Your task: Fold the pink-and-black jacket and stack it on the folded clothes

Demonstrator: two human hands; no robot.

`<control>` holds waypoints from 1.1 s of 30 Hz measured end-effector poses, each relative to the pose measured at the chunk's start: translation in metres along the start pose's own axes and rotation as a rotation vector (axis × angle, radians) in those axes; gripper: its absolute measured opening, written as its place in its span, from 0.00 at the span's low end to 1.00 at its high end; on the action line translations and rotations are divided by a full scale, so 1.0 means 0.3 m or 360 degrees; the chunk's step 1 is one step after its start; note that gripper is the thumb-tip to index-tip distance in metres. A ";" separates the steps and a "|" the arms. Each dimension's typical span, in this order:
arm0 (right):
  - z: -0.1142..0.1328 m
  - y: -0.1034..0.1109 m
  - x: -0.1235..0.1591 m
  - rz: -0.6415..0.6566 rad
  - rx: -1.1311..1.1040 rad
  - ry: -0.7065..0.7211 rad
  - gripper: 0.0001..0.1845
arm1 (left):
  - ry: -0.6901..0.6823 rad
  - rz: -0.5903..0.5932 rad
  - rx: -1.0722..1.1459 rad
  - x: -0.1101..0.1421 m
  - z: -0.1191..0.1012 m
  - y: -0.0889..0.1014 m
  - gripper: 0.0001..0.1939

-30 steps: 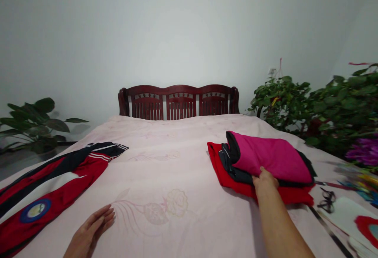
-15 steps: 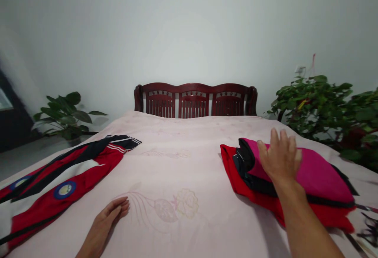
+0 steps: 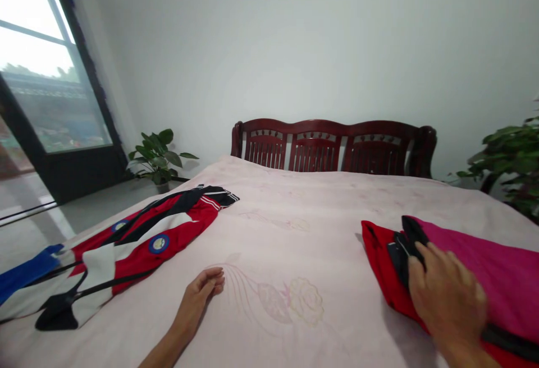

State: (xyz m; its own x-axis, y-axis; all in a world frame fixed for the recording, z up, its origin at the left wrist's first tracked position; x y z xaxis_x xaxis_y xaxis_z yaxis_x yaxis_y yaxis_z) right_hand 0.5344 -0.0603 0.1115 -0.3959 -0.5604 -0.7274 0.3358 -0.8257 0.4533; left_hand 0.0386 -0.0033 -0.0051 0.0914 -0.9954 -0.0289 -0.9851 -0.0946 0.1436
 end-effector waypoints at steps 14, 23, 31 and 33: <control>0.052 -0.349 0.519 0.0759 0.0035 -0.0148 0.33 | -0.0209 -0.0814 -0.2435 -0.331 -0.157 0.648 0.27; 0.053 -0.342 0.516 0.0713 -0.0002 -0.0090 0.31 | -0.0004 -0.0579 -0.2610 -0.326 -0.125 0.657 0.25; 0.054 -0.336 0.509 0.0753 -0.0048 -0.0135 0.31 | 0.0087 -0.0583 -0.2192 -0.363 -0.211 0.648 0.18; 0.056 -0.336 0.509 0.0758 -0.0040 -0.0148 0.31 | 0.0036 -0.0662 -0.2036 -0.388 -0.280 0.624 0.18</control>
State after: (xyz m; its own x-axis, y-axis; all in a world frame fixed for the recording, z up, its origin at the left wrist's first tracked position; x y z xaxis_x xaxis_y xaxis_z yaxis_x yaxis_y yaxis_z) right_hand 0.4258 -0.0638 -0.0368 -0.2673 -0.8802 -0.3922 0.5182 -0.4745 0.7116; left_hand -0.1441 0.0936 0.1082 0.3629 -0.8882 -0.2817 -0.0580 -0.3232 0.9445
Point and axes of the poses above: each hand's wrist, its own x-axis away from the middle knuckle, its own y-axis out of the back of the hand, z = x × y, the point moved 1 cm from there along -x, towards the middle knuckle, and after that the axes turned 15 degrees about -x, right-handed, at the moved point
